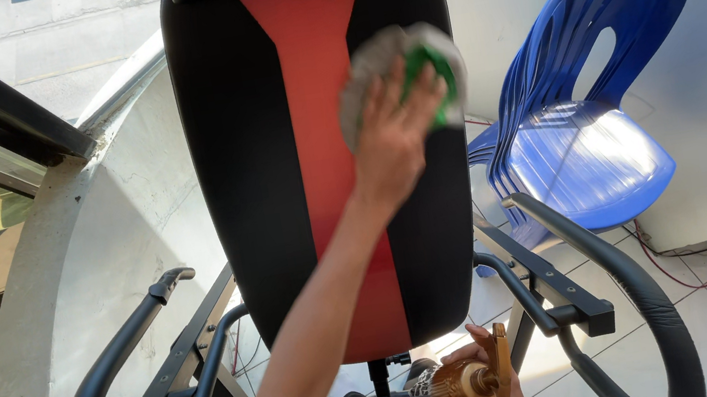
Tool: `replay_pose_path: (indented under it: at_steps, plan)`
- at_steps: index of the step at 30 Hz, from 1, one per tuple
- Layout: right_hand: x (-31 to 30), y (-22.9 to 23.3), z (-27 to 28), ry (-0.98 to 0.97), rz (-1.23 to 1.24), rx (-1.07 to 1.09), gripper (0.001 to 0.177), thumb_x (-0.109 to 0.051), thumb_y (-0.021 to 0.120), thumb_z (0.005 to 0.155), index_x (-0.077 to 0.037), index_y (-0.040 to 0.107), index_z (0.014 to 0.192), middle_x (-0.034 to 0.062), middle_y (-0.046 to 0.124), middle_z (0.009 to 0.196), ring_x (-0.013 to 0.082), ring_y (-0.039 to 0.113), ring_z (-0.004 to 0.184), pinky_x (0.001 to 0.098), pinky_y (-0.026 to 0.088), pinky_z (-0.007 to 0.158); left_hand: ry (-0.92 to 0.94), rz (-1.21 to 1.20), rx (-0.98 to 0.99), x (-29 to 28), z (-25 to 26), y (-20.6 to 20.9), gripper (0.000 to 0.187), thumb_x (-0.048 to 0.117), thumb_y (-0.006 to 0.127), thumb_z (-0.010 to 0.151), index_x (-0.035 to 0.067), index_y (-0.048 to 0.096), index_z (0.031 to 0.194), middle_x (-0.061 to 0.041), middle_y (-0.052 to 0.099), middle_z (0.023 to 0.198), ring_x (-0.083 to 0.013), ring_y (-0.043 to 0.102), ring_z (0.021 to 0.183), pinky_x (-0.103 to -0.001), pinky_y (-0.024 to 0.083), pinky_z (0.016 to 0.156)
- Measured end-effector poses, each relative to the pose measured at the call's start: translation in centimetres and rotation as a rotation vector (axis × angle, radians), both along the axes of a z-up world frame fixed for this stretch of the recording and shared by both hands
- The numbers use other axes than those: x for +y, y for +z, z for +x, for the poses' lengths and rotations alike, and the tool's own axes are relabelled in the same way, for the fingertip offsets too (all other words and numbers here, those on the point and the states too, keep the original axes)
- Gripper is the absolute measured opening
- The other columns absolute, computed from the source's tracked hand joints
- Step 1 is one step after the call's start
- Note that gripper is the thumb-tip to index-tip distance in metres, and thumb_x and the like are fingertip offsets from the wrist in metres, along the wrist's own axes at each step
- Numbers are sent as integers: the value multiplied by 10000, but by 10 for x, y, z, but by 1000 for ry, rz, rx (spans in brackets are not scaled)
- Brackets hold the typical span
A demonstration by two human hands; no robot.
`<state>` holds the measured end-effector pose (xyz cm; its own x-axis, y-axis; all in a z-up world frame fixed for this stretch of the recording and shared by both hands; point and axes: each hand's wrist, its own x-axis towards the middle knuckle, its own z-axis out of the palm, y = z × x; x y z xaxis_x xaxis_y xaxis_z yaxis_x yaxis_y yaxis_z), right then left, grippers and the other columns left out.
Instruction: The person wipes down the pads and surfaces of various gym machines using a cloth and a spray bottle.
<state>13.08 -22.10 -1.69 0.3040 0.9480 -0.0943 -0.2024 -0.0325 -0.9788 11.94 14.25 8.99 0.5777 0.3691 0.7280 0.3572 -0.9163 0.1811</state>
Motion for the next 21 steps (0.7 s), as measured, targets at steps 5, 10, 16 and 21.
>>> replay_pose_path:
  at_steps: [5,10,16,21]
  plan:
    - [-4,-4,1,11,61,12,1066,-154,973,676,-98,337,1530,159,696,1147,262,754,1021,380,634,845,-345,-71,235,-141,-32,-153,526,-48,517,990,8,504,1513,-161,462,1598,-348,355,1535,-503,230,1299]
    - [-5,5,7,4,27,-139,1023,-228,938,692,-120,362,1529,137,702,1130,223,733,1036,355,594,884,-545,-143,406,-216,-92,-258,636,-93,590,945,-57,406,1552,-176,409,1634,-276,382,1519,-419,379,1217]
    - [-7,5,6,62,-50,-114,1040,-202,948,677,-85,360,1527,135,725,1138,242,749,1075,380,524,1049,-584,-185,436,-252,-173,-349,219,118,634,944,23,727,1118,-122,730,1222,-322,640,1218,-411,446,1087]
    - [7,7,-1,179,-39,-42,1021,-299,930,712,-79,368,1535,100,739,1086,229,743,1036,347,583,905,-260,-688,143,-227,-209,-261,579,-175,490,794,60,694,1283,-116,711,1306,-363,619,1265,-497,441,1095]
